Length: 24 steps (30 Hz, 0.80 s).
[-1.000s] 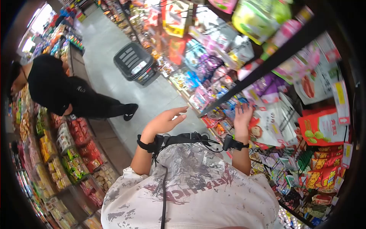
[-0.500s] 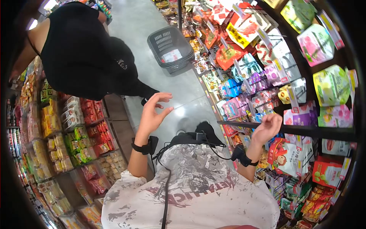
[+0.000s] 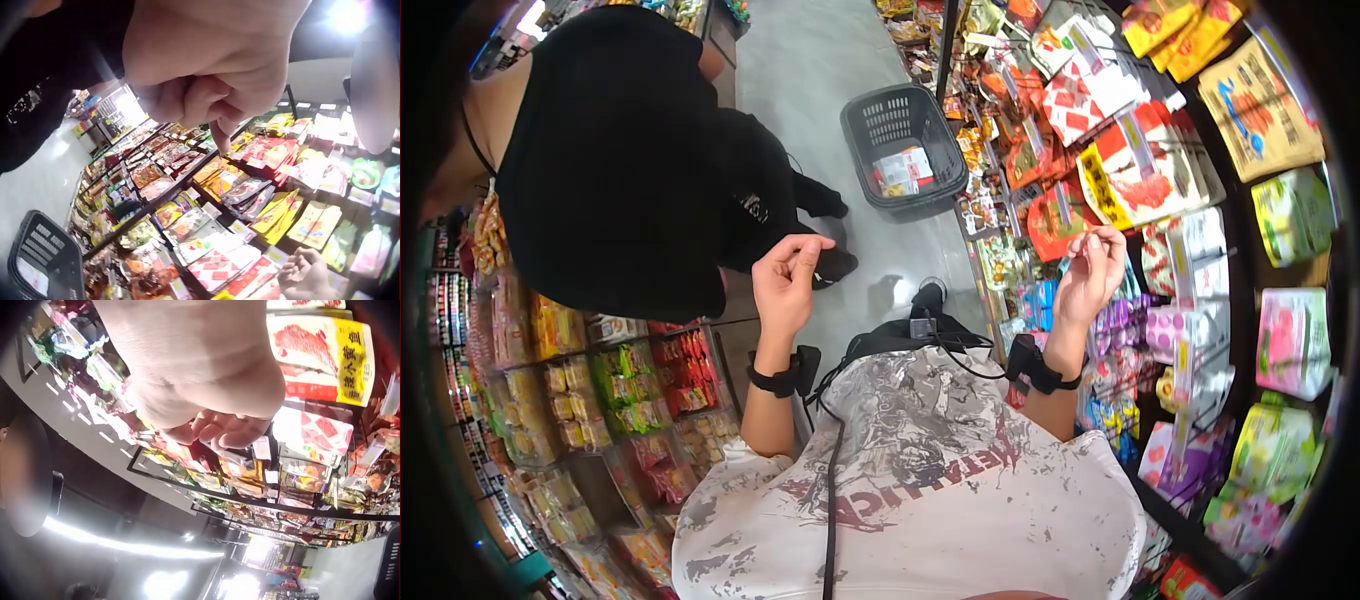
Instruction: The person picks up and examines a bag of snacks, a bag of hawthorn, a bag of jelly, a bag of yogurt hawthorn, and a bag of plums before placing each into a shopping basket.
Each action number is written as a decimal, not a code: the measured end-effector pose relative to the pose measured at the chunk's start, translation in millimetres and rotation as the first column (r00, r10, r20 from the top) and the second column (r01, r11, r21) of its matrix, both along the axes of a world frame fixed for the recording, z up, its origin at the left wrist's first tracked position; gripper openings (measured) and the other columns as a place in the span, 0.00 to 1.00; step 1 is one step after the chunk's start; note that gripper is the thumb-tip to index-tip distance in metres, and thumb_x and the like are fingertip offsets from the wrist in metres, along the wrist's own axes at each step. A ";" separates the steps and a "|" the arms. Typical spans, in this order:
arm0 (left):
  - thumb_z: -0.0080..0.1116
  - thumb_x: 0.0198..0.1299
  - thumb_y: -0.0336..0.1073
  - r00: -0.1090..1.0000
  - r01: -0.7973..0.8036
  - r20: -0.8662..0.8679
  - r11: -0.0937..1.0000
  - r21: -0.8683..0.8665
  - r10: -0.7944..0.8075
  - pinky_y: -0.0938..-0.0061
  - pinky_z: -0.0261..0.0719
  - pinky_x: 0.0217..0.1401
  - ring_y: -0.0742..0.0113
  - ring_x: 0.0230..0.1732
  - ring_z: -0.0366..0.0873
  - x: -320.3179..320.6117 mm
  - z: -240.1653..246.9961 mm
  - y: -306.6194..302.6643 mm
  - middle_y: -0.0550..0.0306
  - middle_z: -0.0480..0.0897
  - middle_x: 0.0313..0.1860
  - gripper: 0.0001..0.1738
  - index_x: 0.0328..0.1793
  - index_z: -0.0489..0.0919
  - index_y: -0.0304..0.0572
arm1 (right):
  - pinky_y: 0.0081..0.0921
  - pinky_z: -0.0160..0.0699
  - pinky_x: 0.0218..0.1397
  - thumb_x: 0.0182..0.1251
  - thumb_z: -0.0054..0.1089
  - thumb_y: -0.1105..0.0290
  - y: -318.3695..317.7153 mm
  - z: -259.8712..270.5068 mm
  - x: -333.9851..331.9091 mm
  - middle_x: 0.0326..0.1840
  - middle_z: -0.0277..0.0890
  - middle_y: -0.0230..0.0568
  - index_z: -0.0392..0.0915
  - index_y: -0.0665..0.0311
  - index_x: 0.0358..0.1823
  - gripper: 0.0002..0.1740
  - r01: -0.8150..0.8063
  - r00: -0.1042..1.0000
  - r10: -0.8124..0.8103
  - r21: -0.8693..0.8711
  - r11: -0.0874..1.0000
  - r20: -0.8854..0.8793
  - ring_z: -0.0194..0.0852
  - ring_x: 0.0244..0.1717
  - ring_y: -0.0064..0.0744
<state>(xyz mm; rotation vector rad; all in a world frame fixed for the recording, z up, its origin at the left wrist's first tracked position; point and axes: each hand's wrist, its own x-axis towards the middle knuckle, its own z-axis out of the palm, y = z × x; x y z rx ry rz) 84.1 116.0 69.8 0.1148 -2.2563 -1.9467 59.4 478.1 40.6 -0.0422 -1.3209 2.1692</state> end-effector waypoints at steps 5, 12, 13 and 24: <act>0.59 0.77 0.37 0.997 0.028 0.079 0.997 -0.069 -0.022 0.82 0.43 0.25 0.90 0.22 0.51 -77.1 -12.3 0.8 0.80 0.69 0.20 0.13 0.47 0.87 0.35 | 0.19 0.70 0.39 0.75 0.56 0.77 -6.6 -20.4 -112.5 0.34 0.72 0.33 0.74 0.68 0.50 0.07 -0.173 0.984 0.172 0.018 0.985 0.052 0.69 0.34 0.20; 0.59 0.77 0.40 0.976 0.011 0.220 0.996 -0.092 0.009 0.83 0.47 0.23 0.90 0.19 0.54 -153.9 -23.5 -21.8 0.79 0.64 0.18 0.14 0.49 0.87 0.37 | 0.17 0.68 0.38 0.74 0.57 0.74 -64.3 -55.9 -239.0 0.33 0.74 0.28 0.78 0.66 0.50 0.07 -0.437 0.845 0.388 0.057 0.898 0.368 0.69 0.32 0.17; 0.59 0.77 0.40 0.970 0.015 0.241 0.995 -0.096 0.009 0.82 0.48 0.23 0.89 0.19 0.55 -165.6 -26.7 -28.2 0.79 0.64 0.17 0.14 0.49 0.88 0.37 | 0.16 0.68 0.38 0.74 0.59 0.73 -73.0 -63.1 -254.8 0.35 0.76 0.28 0.78 0.66 0.50 0.08 -0.472 0.791 0.414 0.017 0.882 0.450 0.71 0.33 0.16; 0.58 0.77 0.38 0.916 -0.050 0.390 0.993 -0.108 0.088 0.80 0.55 0.22 0.86 0.18 0.63 -307.8 -114.4 -112.3 0.71 0.67 0.13 0.11 0.48 0.88 0.41 | 0.18 0.75 0.38 0.71 0.64 0.59 -200.2 -243.5 -472.7 0.41 0.82 0.30 0.82 0.63 0.54 0.18 -0.809 0.316 0.415 0.014 0.587 0.853 0.77 0.34 0.19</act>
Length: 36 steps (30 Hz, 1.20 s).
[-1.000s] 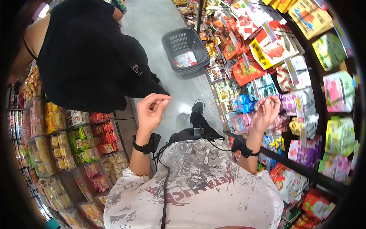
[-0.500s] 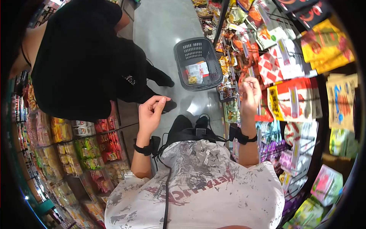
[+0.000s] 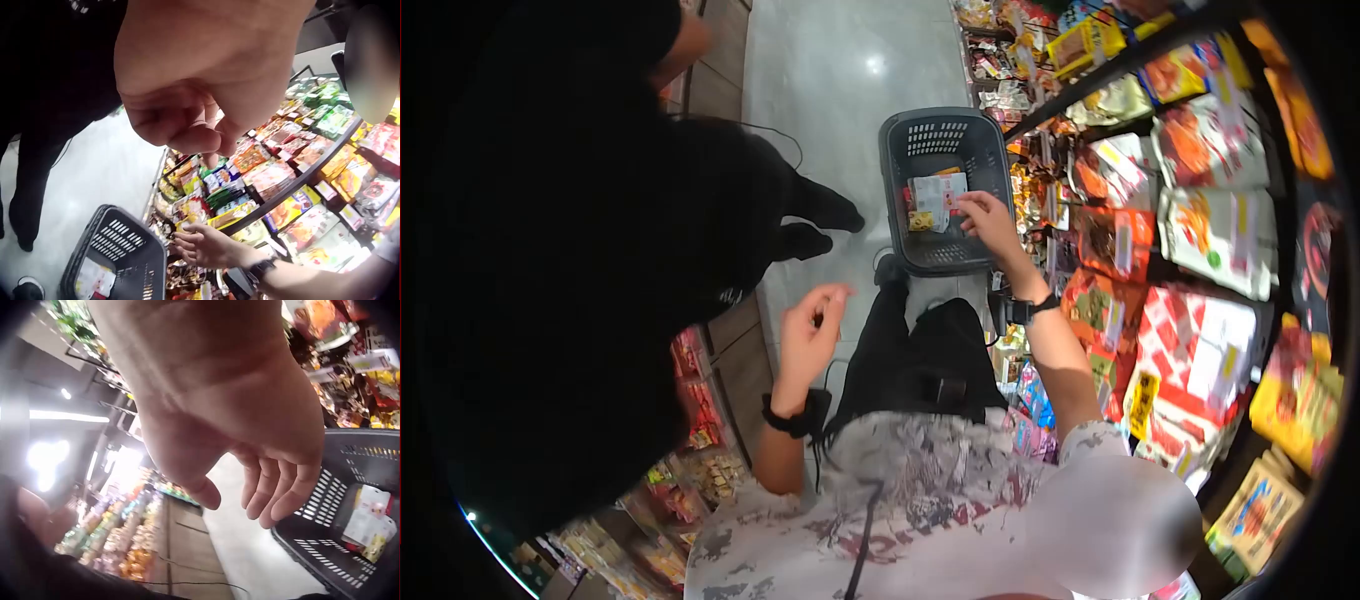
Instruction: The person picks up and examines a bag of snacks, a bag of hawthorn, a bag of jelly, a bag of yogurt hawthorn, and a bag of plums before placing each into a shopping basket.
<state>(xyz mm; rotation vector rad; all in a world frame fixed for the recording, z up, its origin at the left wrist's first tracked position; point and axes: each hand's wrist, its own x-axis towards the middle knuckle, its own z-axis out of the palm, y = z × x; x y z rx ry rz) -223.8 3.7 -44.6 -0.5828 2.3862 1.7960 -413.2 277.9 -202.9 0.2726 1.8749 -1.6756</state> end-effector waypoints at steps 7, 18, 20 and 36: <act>0.56 0.77 0.38 0.866 -0.051 0.500 0.997 0.050 0.019 0.81 0.64 0.23 0.84 0.21 0.70 -7.6 -128.5 -0.6 0.69 0.73 0.18 0.12 0.51 0.88 0.43 | 0.40 0.84 0.56 0.59 0.69 0.46 -40.9 -315.1 -85.4 0.56 0.85 0.56 0.76 0.62 0.68 0.40 -0.370 0.929 0.320 0.501 0.782 0.187 0.87 0.50 0.56; 0.53 0.78 0.36 0.460 -0.229 0.888 0.968 0.106 0.012 0.80 0.73 0.31 0.78 0.26 0.79 15.5 -313.9 21.4 0.62 0.81 0.22 0.14 0.59 0.85 0.42 | 0.46 0.83 0.61 0.71 0.51 0.34 -96.6 -616.7 -111.6 0.63 0.82 0.57 0.85 0.67 0.56 0.40 -0.626 0.753 0.431 0.743 0.236 0.497 0.84 0.60 0.57; 0.52 0.78 0.36 0.450 -0.251 0.893 0.960 0.125 0.001 0.80 0.73 0.32 0.78 0.27 0.79 9.4 -331.2 24.3 0.62 0.81 0.23 0.14 0.59 0.85 0.42 | 0.46 0.83 0.60 0.73 0.48 0.36 -90.9 -646.2 -101.7 0.61 0.84 0.56 0.85 0.67 0.56 0.38 -0.603 0.752 0.466 0.772 0.198 0.467 0.85 0.59 0.57; 0.49 0.79 0.39 0.884 0.139 0.427 0.978 0.153 -0.192 0.74 0.80 0.43 0.70 0.38 0.84 -84.9 -64.2 34.0 0.53 0.88 0.35 0.19 0.66 0.81 0.37 | 0.56 0.80 0.46 0.75 0.49 0.62 11.2 -164.3 -65.2 0.36 0.82 0.63 0.81 0.73 0.45 0.19 -0.413 0.770 0.626 0.649 0.639 -0.125 0.81 0.39 0.67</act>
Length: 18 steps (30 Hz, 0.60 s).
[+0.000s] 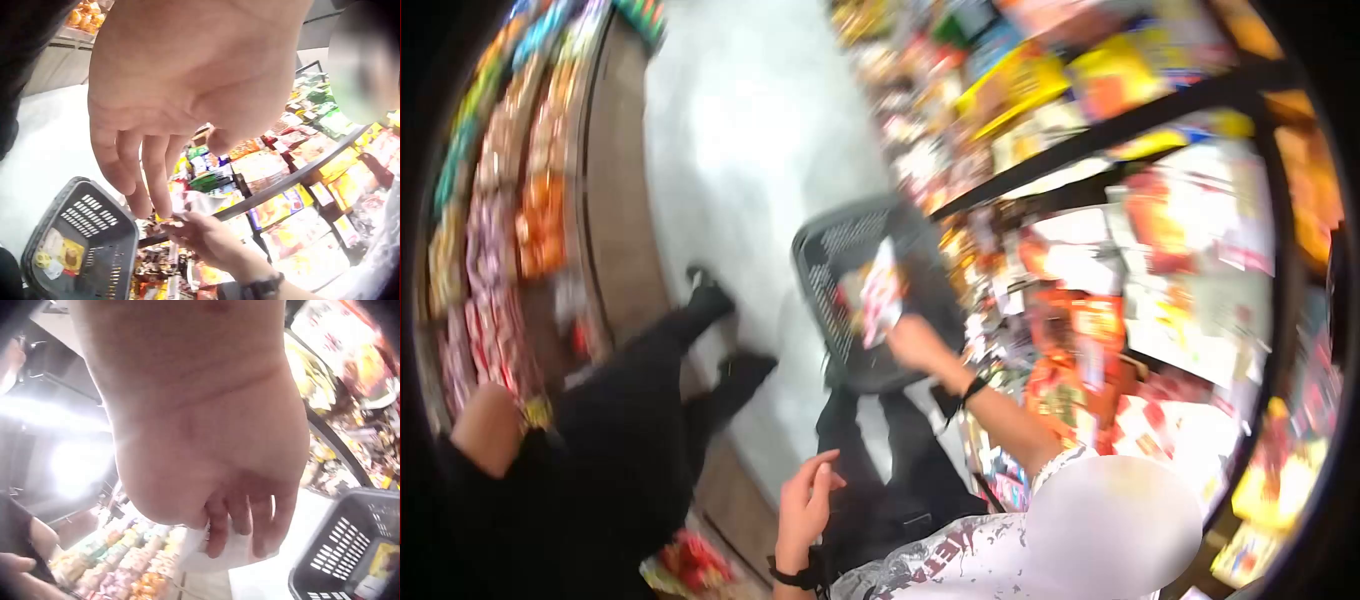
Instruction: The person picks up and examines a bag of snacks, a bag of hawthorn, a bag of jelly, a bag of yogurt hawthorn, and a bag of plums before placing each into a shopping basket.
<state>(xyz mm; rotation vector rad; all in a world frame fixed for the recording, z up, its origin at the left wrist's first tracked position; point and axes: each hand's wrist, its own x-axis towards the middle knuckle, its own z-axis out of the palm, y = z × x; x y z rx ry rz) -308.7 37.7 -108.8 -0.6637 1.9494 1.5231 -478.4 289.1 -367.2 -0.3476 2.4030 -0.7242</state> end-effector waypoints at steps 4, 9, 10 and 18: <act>0.41 0.82 0.49 0.971 0.016 -0.238 0.980 0.197 0.032 0.74 0.77 0.52 0.66 0.51 0.84 -15.6 32.4 3.0 0.49 0.84 0.62 0.34 0.84 0.59 0.33 | 0.52 0.75 0.29 0.69 0.55 0.68 9.2 238.5 47.5 0.24 0.77 0.55 0.80 0.64 0.52 0.14 -0.194 0.808 0.072 -0.149 0.970 -0.584 0.78 0.25 0.56; 0.47 0.76 0.59 0.882 0.181 -0.420 0.670 0.720 0.213 0.69 0.78 0.60 0.63 0.63 0.79 -71.6 59.1 33.3 0.52 0.79 0.65 0.42 0.83 0.58 0.35 | 0.48 0.81 0.53 0.65 0.59 0.72 5.9 363.0 138.1 0.51 0.80 0.59 0.76 0.67 0.60 0.21 0.092 0.896 -0.268 -0.442 0.892 -0.355 0.79 0.49 0.64; 0.51 0.76 0.52 0.898 0.227 -0.416 0.657 0.719 0.145 0.68 0.79 0.61 0.63 0.65 0.79 -83.2 75.8 40.5 0.53 0.79 0.66 0.37 0.81 0.60 0.36 | 0.47 0.80 0.63 0.64 0.58 0.74 -0.7 401.2 155.7 0.59 0.78 0.59 0.75 0.66 0.63 0.24 0.100 0.880 -0.297 -0.465 0.880 -0.372 0.77 0.59 0.64; 0.62 0.63 0.19 0.818 0.508 -0.575 0.446 0.737 0.017 0.76 0.83 0.52 0.71 0.54 0.81 -17.0 167.3 73.7 0.52 0.80 0.59 0.29 0.69 0.67 0.32 | 0.38 0.77 0.69 0.66 0.75 0.63 -30.8 442.1 318.7 0.72 0.74 0.42 0.61 0.63 0.79 0.44 0.569 0.628 -0.777 -0.653 0.500 -0.048 0.74 0.68 0.33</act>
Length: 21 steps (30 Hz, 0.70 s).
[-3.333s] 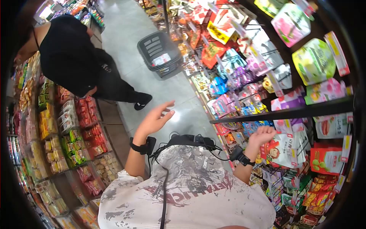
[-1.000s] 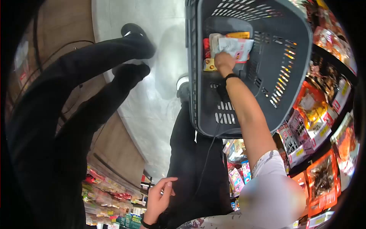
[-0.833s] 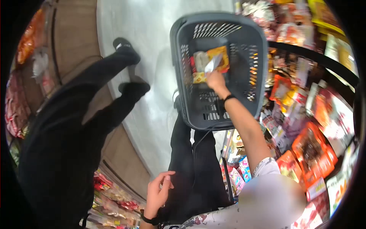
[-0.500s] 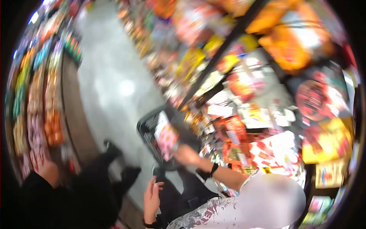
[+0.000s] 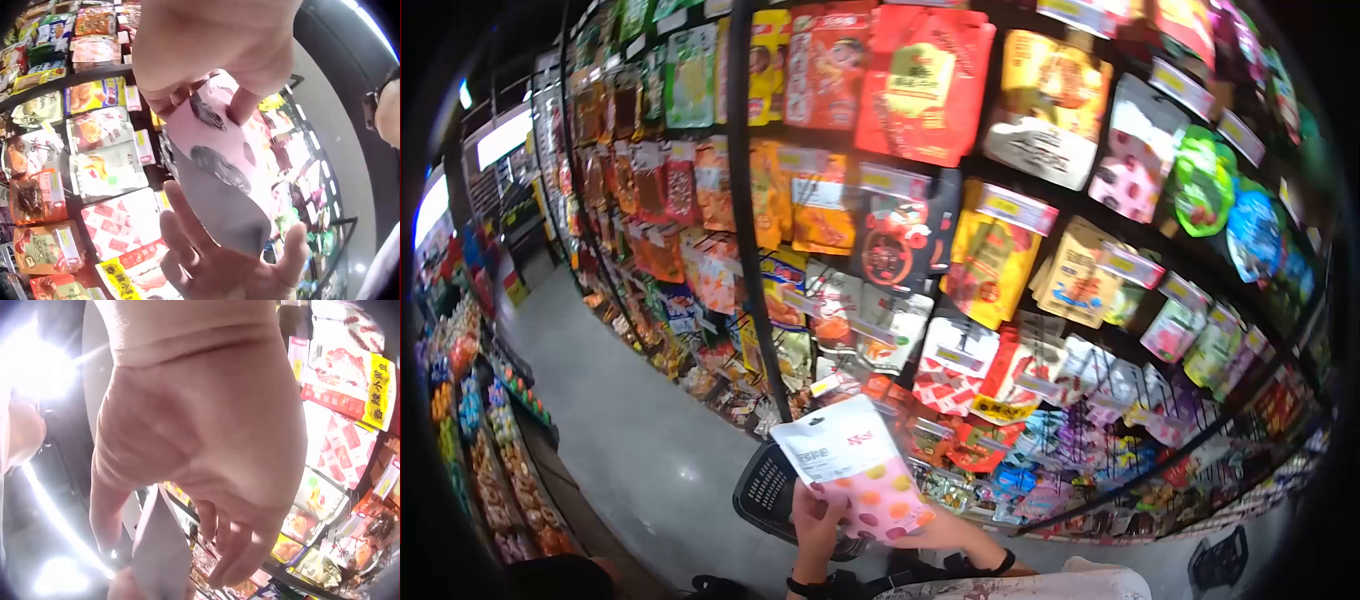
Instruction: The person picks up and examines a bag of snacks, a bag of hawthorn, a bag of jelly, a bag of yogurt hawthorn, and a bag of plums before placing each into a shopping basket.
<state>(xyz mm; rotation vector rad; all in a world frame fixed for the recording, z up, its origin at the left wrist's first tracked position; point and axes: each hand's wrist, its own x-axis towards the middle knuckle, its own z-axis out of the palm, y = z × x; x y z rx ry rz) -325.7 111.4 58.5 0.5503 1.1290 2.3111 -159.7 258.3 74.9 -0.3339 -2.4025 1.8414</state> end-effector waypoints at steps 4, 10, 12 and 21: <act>0.65 0.63 0.20 0.985 0.083 -0.141 0.987 -0.137 -0.103 0.77 0.82 0.53 0.70 0.57 0.80 48.5 38.6 13.0 0.53 0.81 0.57 0.27 0.67 0.70 0.31 | 0.33 0.76 0.70 0.67 0.75 0.62 19.9 -2.1 86.6 0.73 0.73 0.42 0.58 0.63 0.82 0.47 0.087 0.987 -0.103 -0.121 0.989 -0.127 0.74 0.68 0.32; 0.62 0.67 0.23 0.878 0.241 -0.347 0.931 -0.273 -0.329 0.78 0.81 0.47 0.73 0.47 0.83 146.4 74.2 33.5 0.56 0.83 0.51 0.17 0.61 0.75 0.33 | 0.24 0.83 0.45 0.71 0.70 0.69 -16.4 56.4 176.5 0.44 0.87 0.33 0.81 0.67 0.55 0.16 0.472 0.847 -0.517 -0.266 0.840 -0.129 0.83 0.41 0.19; 0.60 0.71 0.27 0.872 0.233 -0.360 0.928 -0.291 -0.332 0.80 0.80 0.40 0.77 0.38 0.82 185.9 76.7 45.3 0.59 0.82 0.44 0.11 0.57 0.76 0.35 | 0.23 0.81 0.42 0.71 0.70 0.68 -21.2 55.8 217.6 0.41 0.87 0.32 0.83 0.67 0.53 0.14 0.529 0.790 -0.585 -0.279 0.801 -0.183 0.82 0.39 0.18; 0.62 0.73 0.30 0.836 0.375 -0.351 0.906 -0.196 -0.422 0.82 0.78 0.38 0.81 0.36 0.79 397.7 88.4 107.6 0.64 0.83 0.39 0.10 0.56 0.79 0.34 | 0.22 0.79 0.40 0.69 0.70 0.70 -1.9 54.3 419.0 0.41 0.86 0.32 0.84 0.69 0.46 0.10 0.771 0.520 -0.727 -0.119 0.625 -0.449 0.81 0.39 0.18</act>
